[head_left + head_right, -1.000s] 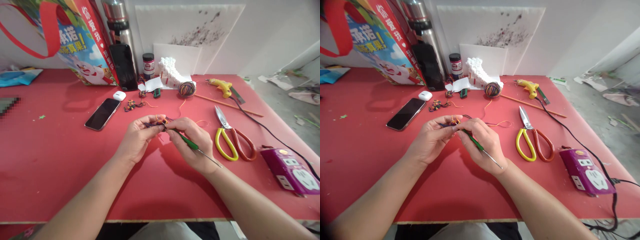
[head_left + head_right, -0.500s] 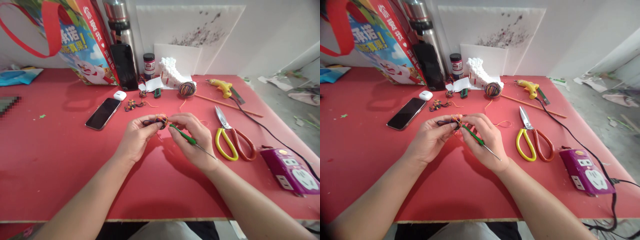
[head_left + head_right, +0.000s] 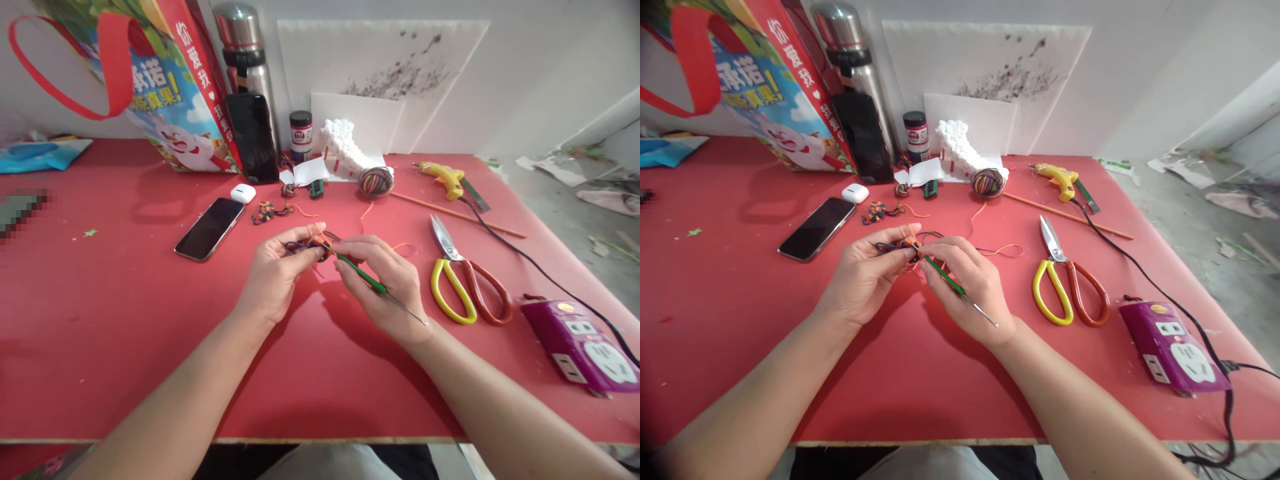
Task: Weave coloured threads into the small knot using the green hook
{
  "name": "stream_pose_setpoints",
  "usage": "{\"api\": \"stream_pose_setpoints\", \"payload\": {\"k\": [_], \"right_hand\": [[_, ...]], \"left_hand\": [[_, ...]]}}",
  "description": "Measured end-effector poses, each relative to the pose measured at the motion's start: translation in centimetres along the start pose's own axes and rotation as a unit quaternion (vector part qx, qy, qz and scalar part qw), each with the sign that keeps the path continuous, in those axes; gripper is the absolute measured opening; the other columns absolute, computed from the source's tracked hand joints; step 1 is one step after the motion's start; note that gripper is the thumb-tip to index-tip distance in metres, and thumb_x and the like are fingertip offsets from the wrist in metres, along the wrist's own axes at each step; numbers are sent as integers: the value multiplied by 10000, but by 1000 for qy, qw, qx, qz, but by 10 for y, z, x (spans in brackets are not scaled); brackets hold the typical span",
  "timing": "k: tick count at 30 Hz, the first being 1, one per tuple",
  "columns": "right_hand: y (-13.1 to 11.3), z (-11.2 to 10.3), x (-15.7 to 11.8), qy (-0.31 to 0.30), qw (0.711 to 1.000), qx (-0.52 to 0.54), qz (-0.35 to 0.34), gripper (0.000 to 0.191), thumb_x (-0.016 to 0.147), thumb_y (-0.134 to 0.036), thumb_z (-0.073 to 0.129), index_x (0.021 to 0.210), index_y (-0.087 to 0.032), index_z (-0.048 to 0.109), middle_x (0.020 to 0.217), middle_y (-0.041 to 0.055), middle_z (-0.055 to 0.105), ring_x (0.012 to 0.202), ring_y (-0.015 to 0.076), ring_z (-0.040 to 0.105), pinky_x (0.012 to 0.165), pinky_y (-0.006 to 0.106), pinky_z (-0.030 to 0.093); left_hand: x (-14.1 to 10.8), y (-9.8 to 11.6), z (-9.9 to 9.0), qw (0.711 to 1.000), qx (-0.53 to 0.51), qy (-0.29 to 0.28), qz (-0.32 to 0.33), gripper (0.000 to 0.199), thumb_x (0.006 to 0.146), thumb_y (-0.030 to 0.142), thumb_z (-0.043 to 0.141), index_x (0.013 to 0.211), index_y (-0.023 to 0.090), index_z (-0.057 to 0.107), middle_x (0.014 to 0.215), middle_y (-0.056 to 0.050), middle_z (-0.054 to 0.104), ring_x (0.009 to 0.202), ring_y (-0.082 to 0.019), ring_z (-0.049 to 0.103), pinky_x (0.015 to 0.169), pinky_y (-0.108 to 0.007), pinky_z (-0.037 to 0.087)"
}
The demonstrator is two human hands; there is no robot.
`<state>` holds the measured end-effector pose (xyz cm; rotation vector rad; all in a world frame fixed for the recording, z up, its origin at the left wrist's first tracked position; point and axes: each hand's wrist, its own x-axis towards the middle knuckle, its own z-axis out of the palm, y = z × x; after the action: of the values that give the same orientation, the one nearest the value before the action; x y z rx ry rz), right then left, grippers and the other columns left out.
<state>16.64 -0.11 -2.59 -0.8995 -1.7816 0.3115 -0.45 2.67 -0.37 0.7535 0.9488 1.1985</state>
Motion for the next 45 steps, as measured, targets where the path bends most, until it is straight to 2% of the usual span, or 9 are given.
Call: {"api": "stream_pose_setpoints", "payload": {"k": [5,11,15,19,25,32,40,42,45], "right_hand": [[2,-1,-1,-26,997,-32,-58,286,1039,-132,628,1298,-236,695,1051,100,780,896,205,752,793,339,628],[11,3,-1,-79,974,-167,-133,349,1059,-119,556,1388,-203,636,1041,122,753,899,243,727,756,361,603],[12,9,-3,-62,950,-254,-169,307,1058,-116,551,1353,-162,621,925,95,715,761,238,622,663,366,510],[7,13,-4,-62,942,-284,-166,294,1062,-105,546,1353,-123,578,895,86,704,743,238,597,669,369,487],[-3,11,-4,-61,956,-256,-127,256,1091,-140,535,1346,-126,553,965,116,753,822,246,685,716,367,527],[-12,5,-2,-35,990,-122,-69,172,1074,-135,559,1228,-162,630,894,78,737,732,190,659,668,315,523],[-16,-11,4,-22,994,43,94,120,1060,-193,606,1089,-185,722,851,22,761,684,128,672,631,258,513],[-15,-11,5,-22,995,41,88,122,1059,-188,606,1093,-183,722,869,29,768,705,130,682,648,258,522],[-12,-8,3,-28,999,4,19,143,1062,-157,586,1140,-172,705,900,54,762,764,149,698,695,270,544]], "left_hand": [[0,2,2,998,-47,8,-43,379,545,122,979,901,160,857,735,8,734,665,-79,643,698,-205,542],[-1,3,4,987,-110,29,-112,281,572,75,936,830,100,827,569,104,440,479,14,293,459,-116,322],[-4,1,5,991,-97,44,-85,264,600,93,931,839,122,823,596,89,456,523,-13,410,520,-138,399],[-7,-4,7,997,-47,60,3,364,598,147,951,944,154,840,692,51,601,655,-75,589,660,-205,510],[-7,-10,3,991,85,47,88,495,690,287,959,1169,214,858,755,26,641,663,-93,553,621,-226,494],[-4,-6,-4,963,200,25,180,364,809,226,827,1169,256,871,850,13,591,700,-98,540,630,-234,529],[-1,-3,-9,963,222,8,155,419,791,261,880,1210,258,866,971,-30,694,775,-115,573,708,-262,568],[-1,-4,-8,968,206,7,146,421,778,256,896,1198,257,869,952,-25,705,771,-110,577,713,-254,564],[0,-5,-6,984,139,7,111,434,747,250,919,1178,259,871,863,1,696,717,-85,571,662,-212,533]]}}
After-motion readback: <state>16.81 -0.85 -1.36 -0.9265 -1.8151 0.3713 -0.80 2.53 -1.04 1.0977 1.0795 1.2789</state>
